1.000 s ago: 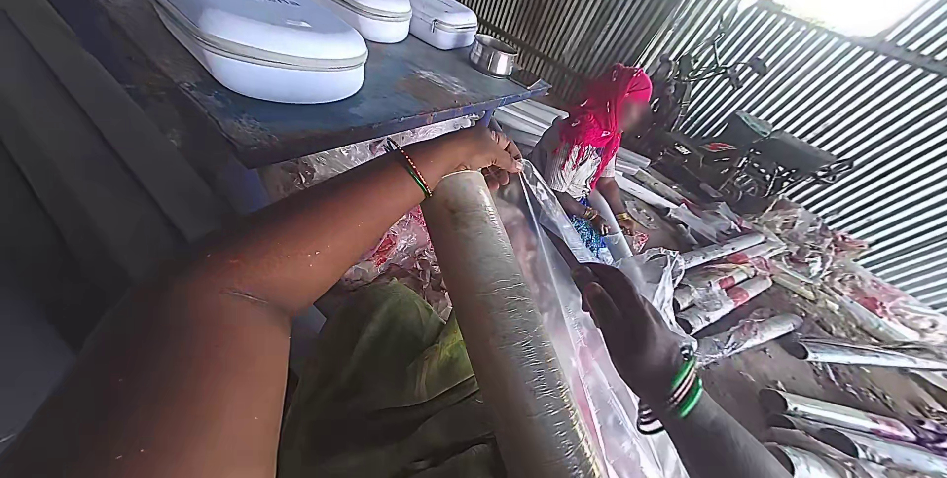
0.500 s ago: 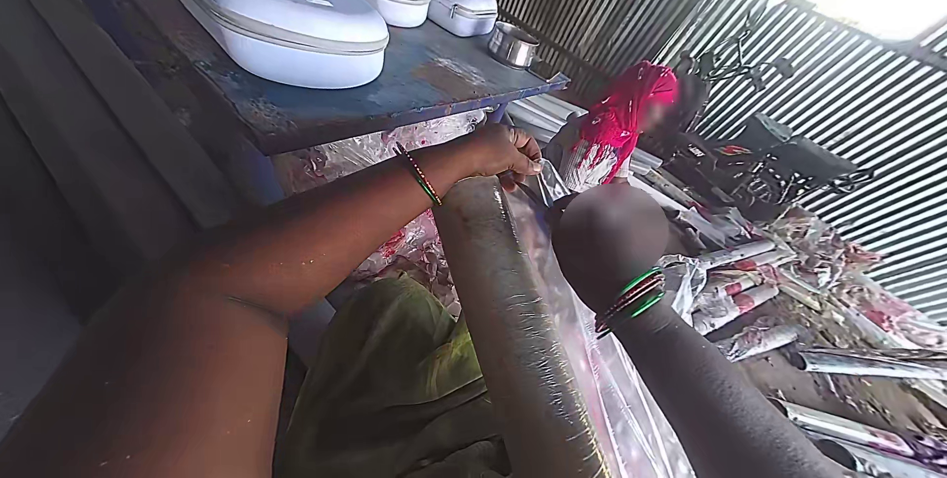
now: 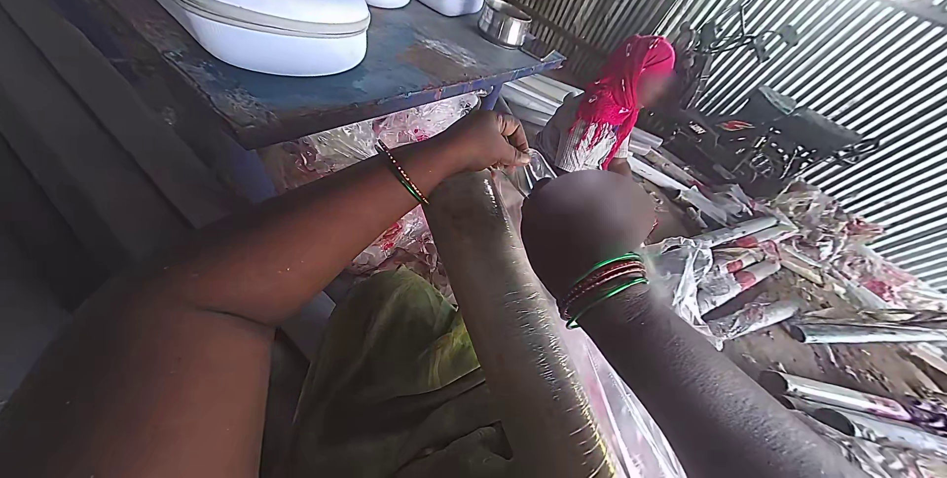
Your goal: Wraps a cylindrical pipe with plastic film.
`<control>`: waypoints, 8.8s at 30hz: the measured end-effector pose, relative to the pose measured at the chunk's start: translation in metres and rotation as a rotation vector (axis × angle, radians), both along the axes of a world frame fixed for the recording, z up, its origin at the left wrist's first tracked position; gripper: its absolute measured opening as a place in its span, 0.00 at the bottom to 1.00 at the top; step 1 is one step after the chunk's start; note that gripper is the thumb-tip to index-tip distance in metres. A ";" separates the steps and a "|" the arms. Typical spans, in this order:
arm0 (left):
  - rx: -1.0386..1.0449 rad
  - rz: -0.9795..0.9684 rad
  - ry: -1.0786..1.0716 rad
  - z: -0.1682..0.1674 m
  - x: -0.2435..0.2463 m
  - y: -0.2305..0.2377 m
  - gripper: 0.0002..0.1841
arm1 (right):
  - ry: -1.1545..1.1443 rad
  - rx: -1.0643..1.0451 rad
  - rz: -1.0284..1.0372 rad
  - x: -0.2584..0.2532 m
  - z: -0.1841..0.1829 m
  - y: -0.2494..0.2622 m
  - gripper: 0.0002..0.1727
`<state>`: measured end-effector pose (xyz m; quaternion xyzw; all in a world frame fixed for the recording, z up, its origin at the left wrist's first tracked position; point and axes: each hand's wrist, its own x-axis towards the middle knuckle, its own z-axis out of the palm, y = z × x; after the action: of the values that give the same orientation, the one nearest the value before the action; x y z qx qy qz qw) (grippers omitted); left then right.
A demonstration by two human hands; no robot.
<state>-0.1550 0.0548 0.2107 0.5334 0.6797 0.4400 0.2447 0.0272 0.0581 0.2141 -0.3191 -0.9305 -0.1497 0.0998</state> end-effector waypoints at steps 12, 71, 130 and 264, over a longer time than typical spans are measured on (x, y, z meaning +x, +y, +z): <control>-0.014 0.058 0.099 -0.008 0.006 -0.006 0.07 | 0.031 0.010 0.022 0.036 -0.023 -0.009 0.11; 0.011 0.048 0.134 -0.009 0.021 0.006 0.07 | 0.159 -0.004 0.119 0.036 -0.008 0.011 0.14; 0.040 0.050 0.244 -0.059 0.039 0.001 0.07 | -0.059 -0.321 -0.270 0.285 -0.064 -0.084 0.16; -0.003 -0.066 0.173 -0.038 0.072 -0.006 0.08 | -0.093 0.020 0.039 0.131 -0.051 -0.014 0.13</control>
<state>-0.0833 0.0493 0.1723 0.5912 0.6810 0.3830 0.2000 0.1584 0.0442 0.1627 -0.2925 -0.9386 -0.1717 0.0627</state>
